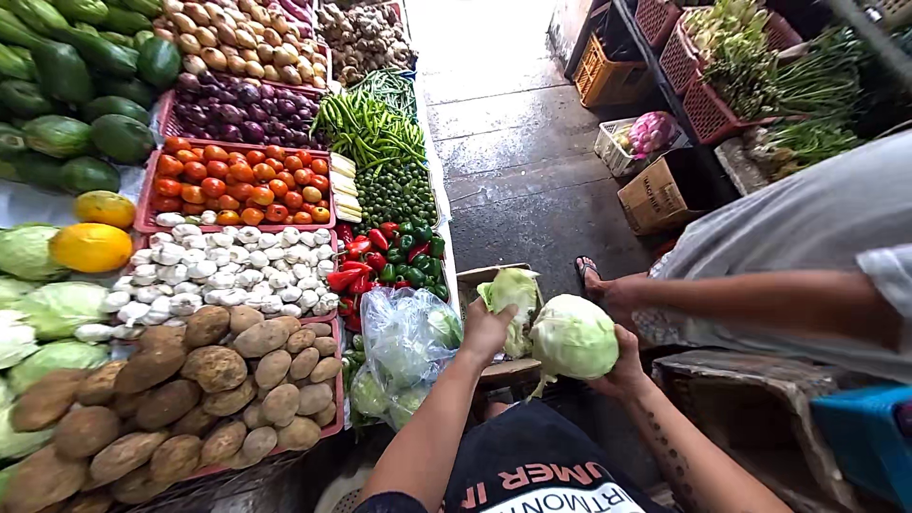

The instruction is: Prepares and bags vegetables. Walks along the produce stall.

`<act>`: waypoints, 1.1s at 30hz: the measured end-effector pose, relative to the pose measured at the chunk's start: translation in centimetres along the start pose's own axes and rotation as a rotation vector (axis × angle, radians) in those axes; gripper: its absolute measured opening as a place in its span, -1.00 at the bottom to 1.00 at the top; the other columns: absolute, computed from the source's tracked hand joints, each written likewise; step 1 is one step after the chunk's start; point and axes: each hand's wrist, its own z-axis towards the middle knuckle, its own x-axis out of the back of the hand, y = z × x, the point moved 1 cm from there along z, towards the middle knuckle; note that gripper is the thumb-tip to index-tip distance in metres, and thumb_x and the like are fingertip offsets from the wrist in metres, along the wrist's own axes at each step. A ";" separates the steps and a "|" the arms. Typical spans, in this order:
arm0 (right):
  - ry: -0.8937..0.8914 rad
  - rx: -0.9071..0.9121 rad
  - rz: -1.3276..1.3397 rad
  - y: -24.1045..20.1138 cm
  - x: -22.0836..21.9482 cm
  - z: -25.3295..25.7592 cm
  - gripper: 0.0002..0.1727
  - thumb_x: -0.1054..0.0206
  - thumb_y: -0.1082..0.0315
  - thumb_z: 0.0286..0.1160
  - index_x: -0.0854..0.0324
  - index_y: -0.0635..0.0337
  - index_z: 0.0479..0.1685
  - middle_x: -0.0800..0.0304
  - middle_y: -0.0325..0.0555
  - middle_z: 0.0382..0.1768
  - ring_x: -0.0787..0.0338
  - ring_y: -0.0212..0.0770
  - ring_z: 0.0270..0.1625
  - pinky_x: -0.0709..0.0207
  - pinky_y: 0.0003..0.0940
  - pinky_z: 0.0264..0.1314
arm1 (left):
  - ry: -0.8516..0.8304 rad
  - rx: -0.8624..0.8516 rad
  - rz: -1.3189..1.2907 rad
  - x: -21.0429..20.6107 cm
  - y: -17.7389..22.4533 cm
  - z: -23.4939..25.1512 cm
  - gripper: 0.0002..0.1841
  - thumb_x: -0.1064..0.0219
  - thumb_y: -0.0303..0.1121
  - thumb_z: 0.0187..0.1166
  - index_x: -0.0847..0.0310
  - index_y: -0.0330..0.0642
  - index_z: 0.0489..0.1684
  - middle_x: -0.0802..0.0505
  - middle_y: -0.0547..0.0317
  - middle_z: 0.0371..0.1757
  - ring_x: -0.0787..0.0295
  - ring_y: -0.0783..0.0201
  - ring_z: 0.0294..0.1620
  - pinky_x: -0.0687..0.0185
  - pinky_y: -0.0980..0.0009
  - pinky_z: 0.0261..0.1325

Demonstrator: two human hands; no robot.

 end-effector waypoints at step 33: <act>-0.108 -0.270 -1.104 -0.6 -7.4 4.1 -0.39 -0.07 -0.18 0.70 -0.56 0.19 0.29 -0.82 -0.05 -0.18 -0.84 -0.16 -0.19 -0.76 -0.05 -0.08 | -0.189 -0.008 -0.707 4.5 -1.8 -6.8 0.02 -0.25 0.60 0.21 -0.45 -0.16 0.42 -0.86 -0.09 0.07 -0.88 0.01 -0.01 -0.85 0.08 -0.10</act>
